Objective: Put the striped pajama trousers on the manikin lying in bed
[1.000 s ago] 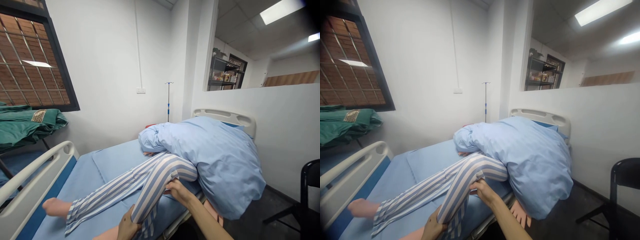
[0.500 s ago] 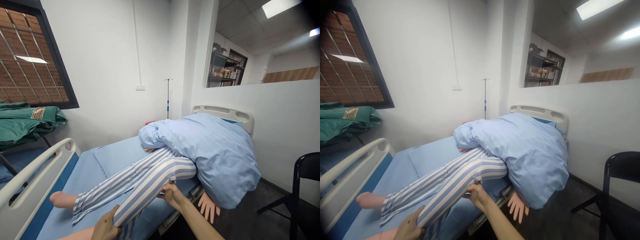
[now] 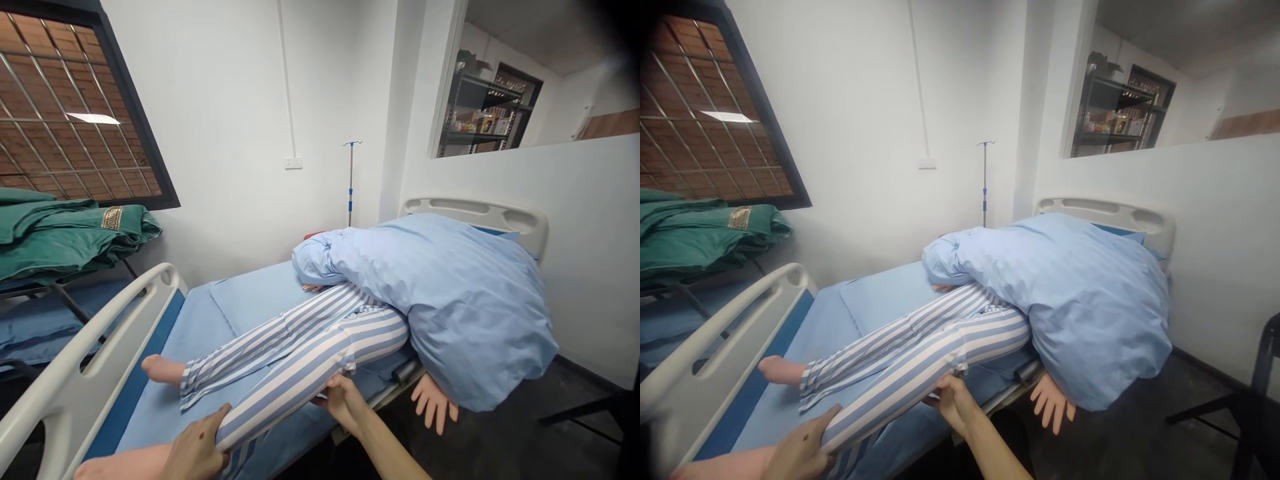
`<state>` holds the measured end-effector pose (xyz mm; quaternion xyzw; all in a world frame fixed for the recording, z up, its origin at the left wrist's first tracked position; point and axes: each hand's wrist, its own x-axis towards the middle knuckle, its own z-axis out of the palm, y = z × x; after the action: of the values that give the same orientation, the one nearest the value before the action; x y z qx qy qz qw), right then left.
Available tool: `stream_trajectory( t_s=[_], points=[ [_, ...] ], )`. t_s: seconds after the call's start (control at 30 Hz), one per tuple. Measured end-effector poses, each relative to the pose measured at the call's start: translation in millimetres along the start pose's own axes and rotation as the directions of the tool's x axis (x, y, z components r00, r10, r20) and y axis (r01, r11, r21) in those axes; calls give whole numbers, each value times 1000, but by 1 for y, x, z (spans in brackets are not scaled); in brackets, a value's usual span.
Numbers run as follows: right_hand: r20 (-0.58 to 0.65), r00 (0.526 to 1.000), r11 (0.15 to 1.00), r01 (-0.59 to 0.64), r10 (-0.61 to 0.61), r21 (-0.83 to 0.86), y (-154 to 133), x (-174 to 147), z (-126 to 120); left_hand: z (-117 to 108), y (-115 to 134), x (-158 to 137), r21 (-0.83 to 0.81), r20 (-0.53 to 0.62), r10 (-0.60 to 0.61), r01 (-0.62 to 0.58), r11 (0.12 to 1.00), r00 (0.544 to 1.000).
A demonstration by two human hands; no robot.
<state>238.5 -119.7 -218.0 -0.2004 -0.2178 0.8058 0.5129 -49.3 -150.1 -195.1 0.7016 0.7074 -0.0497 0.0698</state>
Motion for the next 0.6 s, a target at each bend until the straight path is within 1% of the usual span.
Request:
stream_trajectory(
  t_s=[0.27, 0.47, 0.6],
  points=[
    [-8, 999, 995, -35, 36, 92, 22, 3, -6, 1, -18, -10, 30, -44, 42, -40, 999, 998],
    [-27, 998, 985, -45, 50, 166, 35, 6, -9, -12, -20, -15, 122, 9, 36, -37, 992, 999],
    [-4, 997, 963, -72, 75, 259, 49, 13, -15, -25, -20, -18, 204, 43, 51, -59, 977, 998]
  ],
)
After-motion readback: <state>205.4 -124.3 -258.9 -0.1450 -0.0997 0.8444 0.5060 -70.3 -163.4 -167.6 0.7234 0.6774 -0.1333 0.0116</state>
